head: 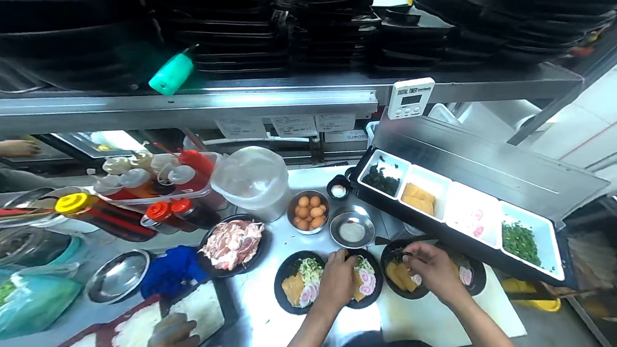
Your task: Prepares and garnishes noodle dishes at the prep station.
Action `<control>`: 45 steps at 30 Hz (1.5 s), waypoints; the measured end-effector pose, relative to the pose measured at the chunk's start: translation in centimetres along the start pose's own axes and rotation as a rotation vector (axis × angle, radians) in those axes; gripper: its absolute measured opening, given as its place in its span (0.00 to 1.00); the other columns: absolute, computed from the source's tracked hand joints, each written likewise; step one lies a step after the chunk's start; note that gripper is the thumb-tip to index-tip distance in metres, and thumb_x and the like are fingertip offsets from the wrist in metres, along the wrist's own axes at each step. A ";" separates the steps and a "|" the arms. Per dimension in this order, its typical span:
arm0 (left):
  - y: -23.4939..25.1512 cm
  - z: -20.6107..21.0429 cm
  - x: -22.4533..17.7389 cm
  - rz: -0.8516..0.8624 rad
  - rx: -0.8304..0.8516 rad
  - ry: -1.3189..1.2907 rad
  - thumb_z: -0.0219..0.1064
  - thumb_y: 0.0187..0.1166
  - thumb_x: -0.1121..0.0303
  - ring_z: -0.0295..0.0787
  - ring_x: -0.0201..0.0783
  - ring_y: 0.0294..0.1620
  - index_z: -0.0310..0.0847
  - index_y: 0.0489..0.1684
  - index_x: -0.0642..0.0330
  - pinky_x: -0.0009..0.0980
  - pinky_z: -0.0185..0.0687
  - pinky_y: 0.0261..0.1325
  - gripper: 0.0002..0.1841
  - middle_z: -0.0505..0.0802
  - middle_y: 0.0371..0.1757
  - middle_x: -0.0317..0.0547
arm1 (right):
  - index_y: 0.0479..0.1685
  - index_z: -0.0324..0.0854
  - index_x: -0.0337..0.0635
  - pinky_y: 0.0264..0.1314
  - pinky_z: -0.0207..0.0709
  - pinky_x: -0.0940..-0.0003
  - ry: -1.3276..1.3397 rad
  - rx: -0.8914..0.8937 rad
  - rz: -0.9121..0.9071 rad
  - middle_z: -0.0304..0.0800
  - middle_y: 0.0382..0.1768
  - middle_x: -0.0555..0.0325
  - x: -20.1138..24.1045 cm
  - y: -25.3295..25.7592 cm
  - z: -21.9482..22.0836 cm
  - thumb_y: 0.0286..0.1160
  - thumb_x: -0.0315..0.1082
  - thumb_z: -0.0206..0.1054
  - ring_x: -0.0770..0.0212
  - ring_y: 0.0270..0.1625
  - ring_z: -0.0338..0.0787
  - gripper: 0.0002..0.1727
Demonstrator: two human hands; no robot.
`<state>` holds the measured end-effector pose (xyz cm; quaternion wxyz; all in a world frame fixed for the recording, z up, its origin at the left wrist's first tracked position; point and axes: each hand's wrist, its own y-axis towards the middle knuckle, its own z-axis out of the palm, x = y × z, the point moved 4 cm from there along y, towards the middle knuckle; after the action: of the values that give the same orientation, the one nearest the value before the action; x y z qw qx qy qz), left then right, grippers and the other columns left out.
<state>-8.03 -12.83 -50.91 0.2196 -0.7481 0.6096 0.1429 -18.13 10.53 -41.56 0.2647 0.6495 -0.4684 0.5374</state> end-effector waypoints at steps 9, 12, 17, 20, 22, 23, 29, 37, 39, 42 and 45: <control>-0.5 0.0 -0.4 0.132 -0.130 0.042 0.56 0.80 0.76 0.79 0.39 0.81 0.86 0.70 0.42 0.42 0.70 0.86 0.24 0.85 0.78 0.39 | 0.58 0.89 0.50 0.45 0.96 0.59 -0.340 0.038 0.218 0.96 0.48 0.60 -7.0 3.3 0.0 0.73 0.35 0.72 0.63 0.41 0.97 0.15; -0.9 -0.2 0.0 0.115 -0.178 0.009 0.56 0.80 0.78 0.86 0.39 0.74 0.85 0.70 0.42 0.42 0.85 0.71 0.24 0.85 0.79 0.38 | 0.58 0.89 0.52 0.48 0.95 0.60 -0.499 -0.010 0.207 0.97 0.46 0.64 -7.0 4.0 -0.5 0.73 0.36 0.70 0.67 0.41 0.97 0.15; -0.9 0.1 0.9 0.098 -0.300 0.039 0.56 0.87 0.63 0.92 0.35 0.61 0.91 0.58 0.44 0.40 0.89 0.64 0.15 0.94 0.61 0.33 | 0.51 0.91 0.52 0.47 0.95 0.63 -0.490 0.043 0.191 0.97 0.42 0.66 -6.8 4.3 0.0 0.75 0.41 0.73 0.68 0.39 0.97 0.10; -0.6 0.5 0.9 0.120 -0.324 0.079 0.55 0.88 0.56 0.87 0.33 0.67 0.91 0.57 0.41 0.40 0.82 0.70 0.16 0.94 0.61 0.28 | 0.53 0.94 0.54 0.57 0.92 0.58 -0.641 0.131 0.166 0.96 0.47 0.64 -7.6 5.0 1.1 0.80 0.43 0.67 0.67 0.46 0.96 0.13; -0.6 0.5 0.8 0.132 -0.352 0.071 0.56 0.85 0.61 0.87 0.34 0.65 0.92 0.56 0.40 0.39 0.82 0.68 0.15 0.94 0.59 0.29 | 0.48 0.95 0.57 0.58 0.91 0.59 -0.708 0.060 0.100 0.96 0.45 0.67 -7.2 5.1 1.2 0.79 0.42 0.66 0.69 0.46 0.95 0.11; -0.6 0.4 0.8 0.132 -0.363 0.063 0.57 0.83 0.65 0.87 0.34 0.64 0.92 0.56 0.41 0.37 0.83 0.67 0.16 0.94 0.58 0.29 | 0.45 0.95 0.58 0.58 0.90 0.60 -0.721 0.013 0.066 0.96 0.44 0.69 -6.8 5.0 1.1 0.77 0.43 0.69 0.70 0.46 0.94 0.09; -0.5 0.5 1.0 0.117 -0.320 -0.022 0.58 0.79 0.71 0.86 0.37 0.63 0.91 0.59 0.44 0.34 0.83 0.67 0.18 0.92 0.59 0.34 | 0.54 0.91 0.51 0.54 0.94 0.62 -0.505 -0.025 0.199 0.96 0.48 0.65 -7.5 4.6 -0.4 0.75 0.34 0.69 0.68 0.46 0.96 0.12; -0.8 0.9 1.2 0.095 -0.263 -0.110 0.57 0.79 0.79 0.86 0.37 0.73 0.89 0.63 0.47 0.38 0.84 0.74 0.22 0.89 0.73 0.38 | 0.45 0.88 0.48 0.51 0.96 0.64 -0.301 -0.192 0.157 0.98 0.42 0.66 -5.8 2.9 -1.3 0.65 0.25 0.77 0.67 0.43 0.98 0.12; -0.8 0.7 1.3 0.093 -0.313 -0.104 0.57 0.80 0.79 0.90 0.36 0.68 0.90 0.61 0.47 0.39 0.88 0.69 0.21 0.91 0.70 0.36 | 0.42 0.89 0.49 0.50 0.96 0.65 -0.329 -0.221 0.124 0.97 0.40 0.67 -6.0 3.2 -1.0 0.63 0.27 0.80 0.69 0.41 0.97 0.11; -0.8 0.2 1.3 0.092 -0.412 -0.073 0.59 0.82 0.73 0.94 0.35 0.59 0.92 0.57 0.47 0.38 0.91 0.62 0.16 0.95 0.59 0.35 | 0.40 0.89 0.51 0.50 0.95 0.67 -0.381 -0.215 0.103 0.97 0.38 0.70 -6.4 3.4 -0.2 0.62 0.30 0.82 0.71 0.40 0.96 0.10; -1.1 -0.5 1.4 0.113 -0.473 -0.107 0.62 0.85 0.60 0.91 0.32 0.60 0.92 0.57 0.47 0.34 0.87 0.66 0.14 0.95 0.54 0.33 | 0.41 0.88 0.50 0.48 0.93 0.64 -0.500 -0.218 0.077 0.95 0.37 0.68 -6.2 3.4 0.7 0.63 0.33 0.81 0.69 0.38 0.94 0.09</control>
<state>-6.65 -14.07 -50.97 0.0619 -0.7349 0.5875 0.3331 -20.71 10.54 -48.17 0.1883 0.7113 -0.5987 0.3163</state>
